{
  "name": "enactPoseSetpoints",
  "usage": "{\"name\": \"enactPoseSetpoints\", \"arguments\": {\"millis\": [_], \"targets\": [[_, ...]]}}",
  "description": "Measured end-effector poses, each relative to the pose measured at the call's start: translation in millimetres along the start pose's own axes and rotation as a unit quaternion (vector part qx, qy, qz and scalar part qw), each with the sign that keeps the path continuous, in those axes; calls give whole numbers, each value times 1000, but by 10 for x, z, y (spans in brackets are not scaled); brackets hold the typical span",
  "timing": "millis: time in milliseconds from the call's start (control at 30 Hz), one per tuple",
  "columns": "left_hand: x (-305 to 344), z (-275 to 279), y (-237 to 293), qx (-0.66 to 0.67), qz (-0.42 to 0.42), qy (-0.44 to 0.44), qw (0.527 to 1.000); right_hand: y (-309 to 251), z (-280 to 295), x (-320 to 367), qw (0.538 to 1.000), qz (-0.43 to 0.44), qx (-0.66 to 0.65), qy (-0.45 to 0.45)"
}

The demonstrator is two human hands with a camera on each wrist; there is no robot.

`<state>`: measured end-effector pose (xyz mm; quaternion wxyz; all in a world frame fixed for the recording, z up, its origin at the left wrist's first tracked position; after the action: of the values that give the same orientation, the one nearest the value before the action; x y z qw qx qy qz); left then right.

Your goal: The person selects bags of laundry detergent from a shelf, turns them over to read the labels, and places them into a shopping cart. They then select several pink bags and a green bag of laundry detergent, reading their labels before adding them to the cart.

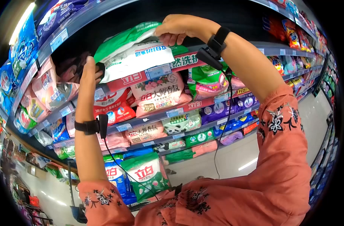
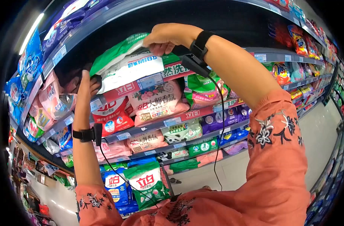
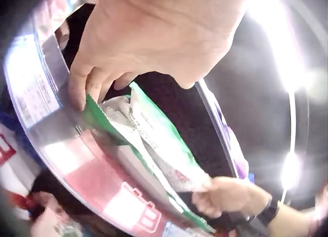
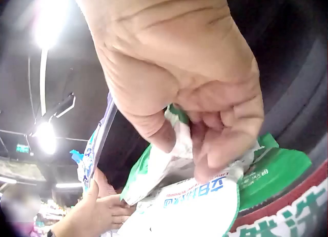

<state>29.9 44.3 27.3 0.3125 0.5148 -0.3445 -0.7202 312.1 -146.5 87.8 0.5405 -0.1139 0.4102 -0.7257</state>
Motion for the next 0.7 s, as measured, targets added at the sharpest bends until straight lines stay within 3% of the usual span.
{"name": "enactPoseSetpoints", "arguments": {"millis": [67,167,233,333,433,533,700], "targets": [[-55,3,80,82,94,-32,992,35,-122,41,996,-19,-44,-69],[-41,-174,-41,125,173,-39,976,277,102,81,997,-40,-58,-29],[-182,-201,-55,109,173,-81,976,460,235,-65,995,-52,-79,36],[-314,-262,-8,76,196,-116,971,587,147,-200,987,-92,-131,15],[-525,-297,-149,71,261,-88,959,564,-32,-331,981,-97,-165,-18],[-560,-322,-159,152,273,-166,935,568,-141,-481,977,-111,-179,-13],[-585,-426,-127,218,233,-154,935,527,-237,-528,972,-142,-186,24]]}}
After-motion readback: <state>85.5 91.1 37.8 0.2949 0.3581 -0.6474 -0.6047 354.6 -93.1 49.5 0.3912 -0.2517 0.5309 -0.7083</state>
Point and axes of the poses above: each hand's wrist, its own x-axis away from the middle knuckle, its own z-axis out of the back of the hand, y = z × x, the point moved 6 cm from there along -x, towards the middle knuckle, and after that the axes turned 14 degrees about y, right-handed, at the moved point
